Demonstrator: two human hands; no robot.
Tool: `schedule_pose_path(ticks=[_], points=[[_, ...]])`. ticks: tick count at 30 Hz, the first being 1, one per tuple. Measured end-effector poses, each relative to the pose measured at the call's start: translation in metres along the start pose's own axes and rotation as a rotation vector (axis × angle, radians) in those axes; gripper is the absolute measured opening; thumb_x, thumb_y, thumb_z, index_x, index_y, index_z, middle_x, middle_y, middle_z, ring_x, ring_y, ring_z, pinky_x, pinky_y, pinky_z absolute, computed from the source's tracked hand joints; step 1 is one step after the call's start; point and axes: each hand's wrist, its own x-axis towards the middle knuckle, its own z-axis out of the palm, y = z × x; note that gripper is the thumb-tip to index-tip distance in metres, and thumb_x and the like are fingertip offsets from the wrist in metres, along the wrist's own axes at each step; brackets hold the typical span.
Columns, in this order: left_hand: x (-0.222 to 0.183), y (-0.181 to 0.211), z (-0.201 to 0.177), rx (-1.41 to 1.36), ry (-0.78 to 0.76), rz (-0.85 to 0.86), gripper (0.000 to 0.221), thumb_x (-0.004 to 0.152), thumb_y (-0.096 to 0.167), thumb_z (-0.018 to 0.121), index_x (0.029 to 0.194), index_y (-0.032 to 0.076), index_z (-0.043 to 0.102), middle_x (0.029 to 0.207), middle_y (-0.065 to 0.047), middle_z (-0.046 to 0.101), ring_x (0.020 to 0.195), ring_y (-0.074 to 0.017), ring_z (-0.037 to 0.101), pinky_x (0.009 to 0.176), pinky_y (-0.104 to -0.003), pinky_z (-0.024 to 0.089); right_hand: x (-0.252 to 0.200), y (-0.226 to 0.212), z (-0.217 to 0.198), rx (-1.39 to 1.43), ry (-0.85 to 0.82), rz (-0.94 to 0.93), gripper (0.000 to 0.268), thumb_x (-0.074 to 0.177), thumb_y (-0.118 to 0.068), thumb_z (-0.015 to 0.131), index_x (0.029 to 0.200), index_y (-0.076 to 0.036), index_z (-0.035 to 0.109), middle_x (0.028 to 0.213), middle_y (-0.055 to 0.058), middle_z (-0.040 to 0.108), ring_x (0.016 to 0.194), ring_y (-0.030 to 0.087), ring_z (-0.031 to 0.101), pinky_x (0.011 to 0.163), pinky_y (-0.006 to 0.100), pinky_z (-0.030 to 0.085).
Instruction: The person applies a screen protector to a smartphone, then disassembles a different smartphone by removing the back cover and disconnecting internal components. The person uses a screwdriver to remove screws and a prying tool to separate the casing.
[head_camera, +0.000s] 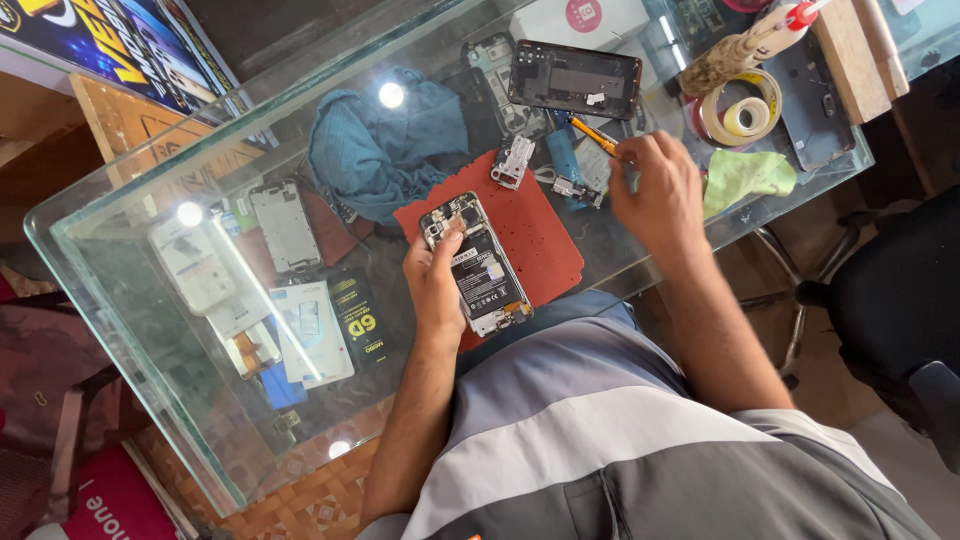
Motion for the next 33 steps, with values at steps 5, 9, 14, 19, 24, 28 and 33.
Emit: schedule_pose_path(ticks=[5,9,14,19,24,28,33], points=[[-0.008,0.0,-0.009,0.144,0.077,0.135,0.02,0.097,0.003,0.067,0.115,-0.006,0.066,0.103,-0.008,0.071,0.088,-0.0102,0.066,0.08,-0.027,0.054,0.007,-0.005,0.017,0.182,-0.181,-0.059,0.023,0.092,-0.012,0.079,0.11,-0.003,0.068,0.11,0.014,0.067,0.1,0.035,0.067,0.086,0.043,0.056],[-0.007,-0.011,-0.021,0.181,0.081,0.184,0.027,0.095,0.002,0.068,0.12,-0.007,0.061,0.11,-0.01,0.07,0.098,-0.0122,0.067,0.089,-0.027,0.054,0.021,-0.033,0.044,0.171,-0.159,-0.26,0.045,0.082,-0.016,0.084,0.118,0.005,0.066,0.126,0.019,0.064,0.114,0.04,0.06,0.101,0.047,0.05],[-0.014,-0.01,-0.023,0.292,0.087,0.23,0.039,0.097,0.006,0.07,0.13,-0.006,0.056,0.119,-0.012,0.067,0.104,-0.0115,0.065,0.092,-0.027,0.055,0.035,-0.038,0.061,0.231,-0.252,-0.258,0.054,0.077,-0.019,0.089,0.121,0.003,0.067,0.128,0.016,0.063,0.117,0.037,0.059,0.101,0.045,0.05],[-0.019,0.002,-0.02,0.106,-0.056,0.163,0.054,0.105,0.028,0.058,0.146,-0.005,0.046,0.128,-0.013,0.063,0.109,-0.0175,0.066,0.091,-0.034,0.059,0.032,-0.051,0.052,0.359,-0.234,-0.326,0.049,0.078,-0.016,0.089,0.12,-0.001,0.068,0.129,0.014,0.062,0.115,0.035,0.06,0.098,0.045,0.053],[-0.028,0.008,-0.022,-0.059,-0.177,0.12,0.073,0.109,0.052,0.035,0.153,-0.006,0.04,0.137,-0.018,0.061,0.119,-0.0246,0.067,0.094,-0.04,0.062,-0.007,-0.105,0.048,0.472,-0.251,-0.332,0.05,0.078,-0.019,0.091,0.119,-0.003,0.068,0.127,0.016,0.061,0.109,0.033,0.062,0.092,0.044,0.055],[-0.035,0.011,-0.021,-0.008,-0.209,0.154,0.078,0.111,0.056,0.032,0.155,-0.008,0.041,0.142,-0.019,0.059,0.125,-0.0246,0.064,0.103,-0.038,0.057,-0.013,-0.119,0.051,0.442,-0.191,-0.399,0.052,0.079,-0.019,0.091,0.122,-0.001,0.067,0.131,0.018,0.059,0.114,0.035,0.062,0.095,0.046,0.055],[-0.038,0.01,-0.02,0.039,-0.212,0.179,0.077,0.111,0.055,0.034,0.154,-0.008,0.041,0.142,-0.019,0.058,0.127,-0.0243,0.062,0.105,-0.038,0.055,-0.015,-0.118,0.049,0.409,-0.227,-0.406,0.053,0.078,-0.017,0.09,0.123,-0.001,0.067,0.134,0.017,0.058,0.118,0.036,0.062,0.097,0.047,0.055]])
